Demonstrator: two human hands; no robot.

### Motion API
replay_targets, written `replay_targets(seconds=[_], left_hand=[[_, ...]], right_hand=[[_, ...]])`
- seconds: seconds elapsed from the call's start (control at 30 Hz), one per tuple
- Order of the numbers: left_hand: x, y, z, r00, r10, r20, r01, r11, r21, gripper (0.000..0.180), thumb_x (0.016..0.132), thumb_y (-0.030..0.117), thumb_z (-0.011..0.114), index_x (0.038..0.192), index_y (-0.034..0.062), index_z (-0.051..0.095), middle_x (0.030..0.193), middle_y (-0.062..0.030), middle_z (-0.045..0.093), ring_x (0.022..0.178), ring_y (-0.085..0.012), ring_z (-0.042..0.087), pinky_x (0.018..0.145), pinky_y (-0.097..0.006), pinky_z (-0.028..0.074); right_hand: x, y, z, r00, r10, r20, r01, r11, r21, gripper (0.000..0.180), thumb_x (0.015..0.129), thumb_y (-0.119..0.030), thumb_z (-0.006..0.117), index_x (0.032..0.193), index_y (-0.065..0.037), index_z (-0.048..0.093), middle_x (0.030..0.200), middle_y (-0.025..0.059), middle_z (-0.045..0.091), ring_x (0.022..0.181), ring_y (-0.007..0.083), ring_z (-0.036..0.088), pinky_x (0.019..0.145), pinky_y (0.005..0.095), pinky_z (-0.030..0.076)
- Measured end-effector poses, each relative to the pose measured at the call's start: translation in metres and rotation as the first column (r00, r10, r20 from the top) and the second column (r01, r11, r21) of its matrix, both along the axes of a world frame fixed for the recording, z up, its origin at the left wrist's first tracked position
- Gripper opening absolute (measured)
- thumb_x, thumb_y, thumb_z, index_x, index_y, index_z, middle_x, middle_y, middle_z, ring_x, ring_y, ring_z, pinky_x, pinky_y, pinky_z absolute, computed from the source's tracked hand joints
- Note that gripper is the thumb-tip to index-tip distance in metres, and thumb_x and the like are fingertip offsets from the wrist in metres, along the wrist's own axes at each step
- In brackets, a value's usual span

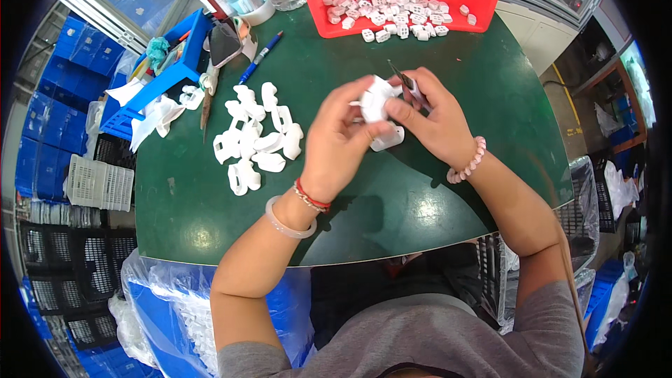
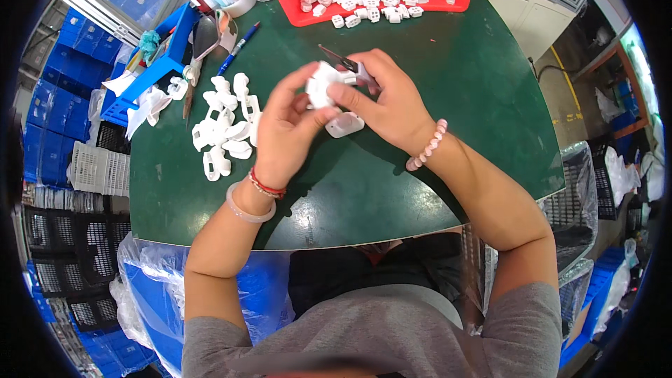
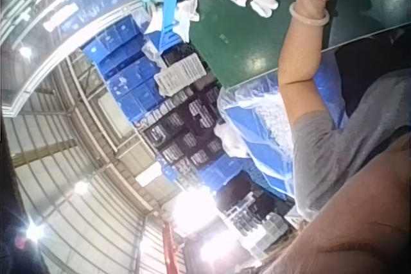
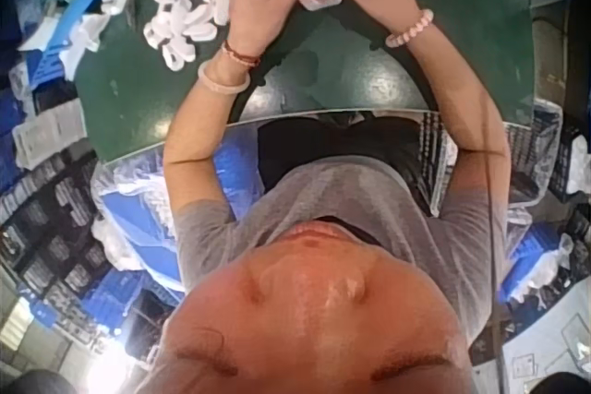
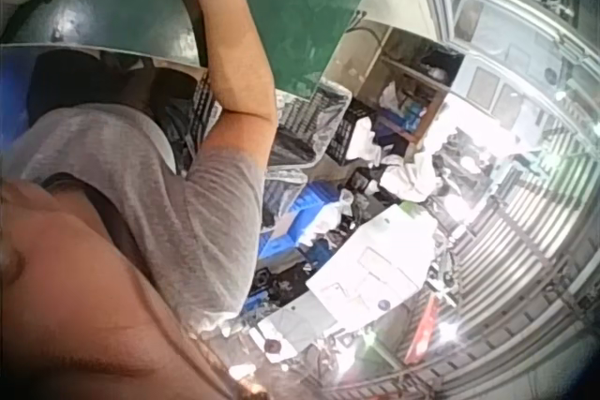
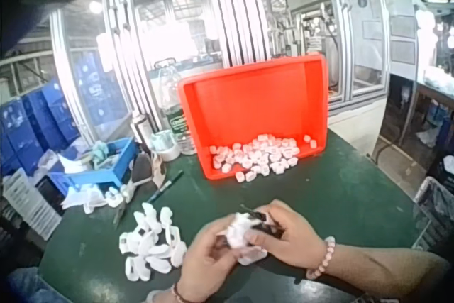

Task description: The person assembles small white plastic lighting fixture components by hand at a workbench, fitting them together to form a plastic housing.

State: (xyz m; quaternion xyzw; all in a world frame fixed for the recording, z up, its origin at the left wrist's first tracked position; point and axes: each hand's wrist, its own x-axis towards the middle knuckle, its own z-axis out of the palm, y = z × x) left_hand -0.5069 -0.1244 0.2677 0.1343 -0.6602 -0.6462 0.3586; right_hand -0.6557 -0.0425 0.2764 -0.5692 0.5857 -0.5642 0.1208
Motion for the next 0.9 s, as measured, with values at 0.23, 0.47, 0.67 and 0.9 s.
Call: replay_targets(seconds=[0.23, 0.47, 0.67, 0.9], left_hand=[[0.002, 0.003, -0.001, 0.996, -0.085, 0.03, 0.083, 0.994, 0.065, 0.054, 0.077, -0.011, 0.06, 0.127, -0.0016, 0.039, 0.12, -0.0111, 0.048, 0.107, -0.0181, 0.052, 0.088, -0.028, 0.048], [0.006, 0.007, 0.004, 0.984, 0.069, 0.161, -0.039, 0.982, -0.185, 0.048, 0.076, 0.0, 0.066, 0.12, 0.0006, 0.047, 0.11, -0.0082, 0.048, 0.094, -0.0147, 0.057, 0.078, -0.025, 0.051], [0.002, -0.008, -0.004, 0.958, 0.266, 0.105, -0.12, 0.709, -0.695, 0.05, 0.072, 0.011, 0.071, 0.117, 0.0031, 0.051, 0.108, -0.0153, 0.055, 0.099, -0.0306, 0.052, 0.086, -0.035, 0.043], [0.001, -0.015, -0.009, 0.927, 0.237, 0.29, 0.03, 0.725, -0.688, 0.046, 0.078, 0.019, 0.066, 0.119, 0.0062, 0.05, 0.117, -0.012, 0.052, 0.109, -0.0282, 0.048, 0.099, -0.043, 0.028]], right_hand=[[0.004, 0.004, 0.003, 0.987, 0.044, 0.155, -0.07, 0.983, 0.168, 0.021, 0.079, -0.018, 0.068, 0.09, -0.003, 0.058, 0.075, 0.0002, 0.043, 0.064, 0.0084, 0.041, 0.056, 0.0237, 0.036], [-0.003, 0.003, -0.002, 0.996, -0.082, -0.036, 0.086, 0.989, 0.119, 0.015, 0.085, -0.016, 0.059, 0.088, -0.001, 0.057, 0.073, 0.0031, 0.045, 0.062, 0.0097, 0.043, 0.056, 0.0239, 0.036], [-0.097, 0.006, -0.019, 0.741, -0.324, -0.588, 0.585, 0.742, 0.329, 0.022, 0.084, -0.016, 0.053, 0.103, -0.004, 0.054, 0.101, 0.0168, 0.054, 0.096, 0.0347, 0.053, 0.077, 0.0421, 0.045], [-0.139, 0.008, -0.025, 0.408, -0.415, -0.813, 0.913, 0.17, 0.371, 0.026, 0.09, -0.025, 0.043, 0.111, -0.012, 0.052, 0.115, 0.0112, 0.05, 0.11, 0.0286, 0.049, 0.083, 0.0459, 0.045]])
